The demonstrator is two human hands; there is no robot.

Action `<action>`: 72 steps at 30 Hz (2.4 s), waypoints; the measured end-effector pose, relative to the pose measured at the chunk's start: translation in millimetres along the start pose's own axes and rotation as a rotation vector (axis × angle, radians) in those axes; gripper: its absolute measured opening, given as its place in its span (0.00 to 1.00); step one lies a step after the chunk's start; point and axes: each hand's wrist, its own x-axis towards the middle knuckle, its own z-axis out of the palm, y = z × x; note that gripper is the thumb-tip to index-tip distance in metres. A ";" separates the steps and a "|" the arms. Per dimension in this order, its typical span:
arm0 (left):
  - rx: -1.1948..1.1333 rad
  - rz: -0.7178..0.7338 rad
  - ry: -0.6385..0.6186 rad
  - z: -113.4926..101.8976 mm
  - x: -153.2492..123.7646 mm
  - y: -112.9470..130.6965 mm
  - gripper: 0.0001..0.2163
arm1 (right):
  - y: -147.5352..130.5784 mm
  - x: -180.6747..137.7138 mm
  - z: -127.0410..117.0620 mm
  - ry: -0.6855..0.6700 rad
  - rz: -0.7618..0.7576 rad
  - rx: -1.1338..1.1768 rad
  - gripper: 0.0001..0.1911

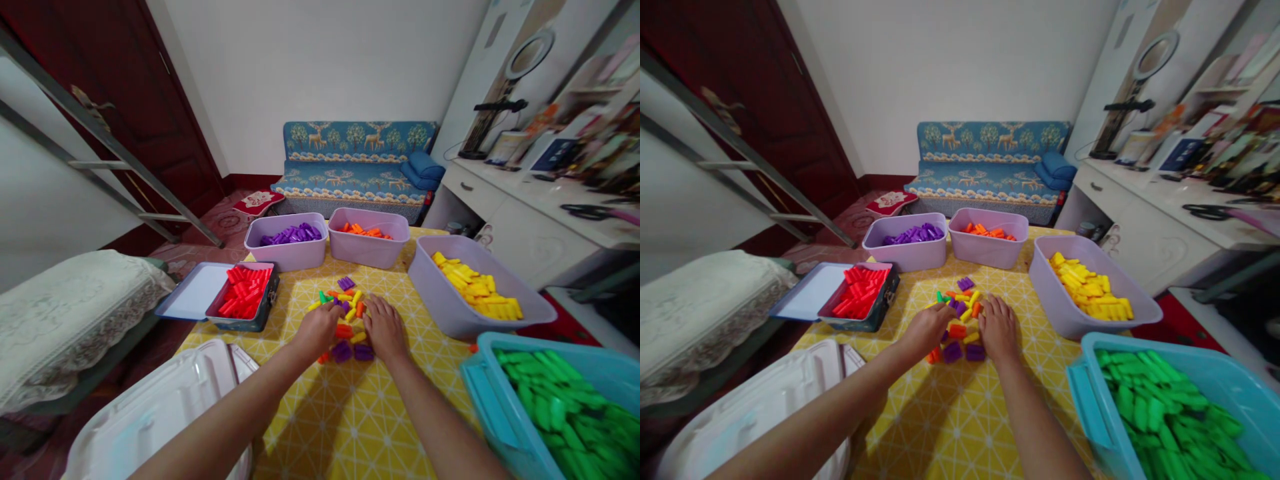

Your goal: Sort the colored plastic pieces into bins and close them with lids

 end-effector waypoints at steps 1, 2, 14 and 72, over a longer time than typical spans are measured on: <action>-0.024 -0.014 0.019 -0.1 -1.5 -1.8 0.11 | 0.0 -0.1 -0.1 -0.003 0.000 0.002 0.19; -0.046 -0.021 0.038 0.5 -3.7 -3.1 0.11 | 0.0 -0.1 -0.3 -0.004 0.000 0.003 0.19; 0.098 0.152 -0.249 21.7 -37.0 19.1 0.19 | 0.6 0.0 2.0 0.015 -0.011 -0.011 0.19; -0.456 -0.388 0.158 28.6 39.8 -7.1 0.23 | 1.2 0.1 1.2 0.016 -0.010 0.009 0.19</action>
